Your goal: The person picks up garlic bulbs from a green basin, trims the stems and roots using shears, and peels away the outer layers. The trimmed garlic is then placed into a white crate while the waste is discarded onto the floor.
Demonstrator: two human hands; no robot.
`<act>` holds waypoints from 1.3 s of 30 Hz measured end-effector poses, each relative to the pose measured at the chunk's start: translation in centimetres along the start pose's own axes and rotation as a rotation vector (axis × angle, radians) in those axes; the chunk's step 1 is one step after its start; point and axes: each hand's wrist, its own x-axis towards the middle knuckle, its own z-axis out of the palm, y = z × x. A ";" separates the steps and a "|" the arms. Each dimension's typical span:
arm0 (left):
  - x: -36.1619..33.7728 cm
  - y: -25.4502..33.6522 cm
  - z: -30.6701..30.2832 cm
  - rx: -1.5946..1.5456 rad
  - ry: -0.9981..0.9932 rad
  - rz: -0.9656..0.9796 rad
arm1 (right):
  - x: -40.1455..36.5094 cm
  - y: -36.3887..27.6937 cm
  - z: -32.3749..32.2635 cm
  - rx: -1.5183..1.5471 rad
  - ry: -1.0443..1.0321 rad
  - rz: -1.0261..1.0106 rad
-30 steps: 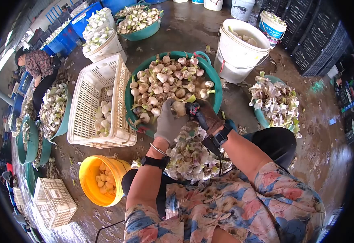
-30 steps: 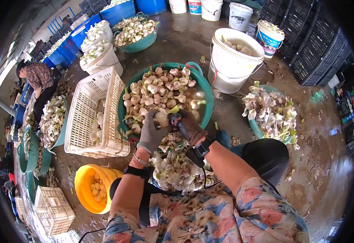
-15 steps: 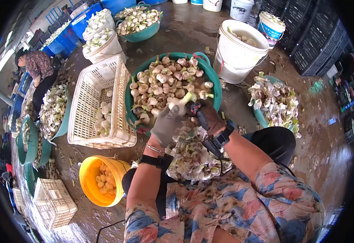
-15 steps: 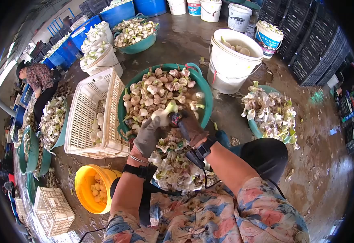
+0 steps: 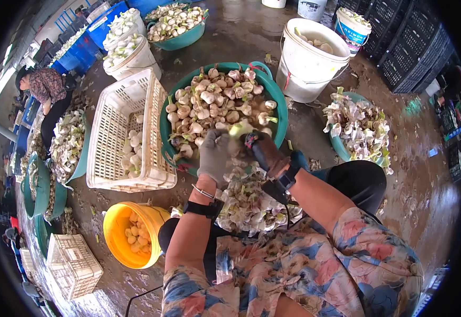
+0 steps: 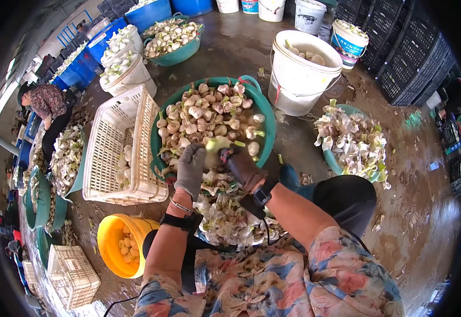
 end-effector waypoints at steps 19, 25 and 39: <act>-0.9 2.2 0.0 -0.516 -0.111 -0.182 | 2.5 2.1 -3.2 -0.714 -0.164 -0.220; -0.1 1.5 -0.2 -0.874 -0.228 -0.236 | -0.5 10.4 -5.1 -1.212 -0.566 -0.420; 0.7 0.5 -1.2 -0.705 -0.112 -0.350 | 1.2 -1.0 -2.3 -0.348 -0.307 0.000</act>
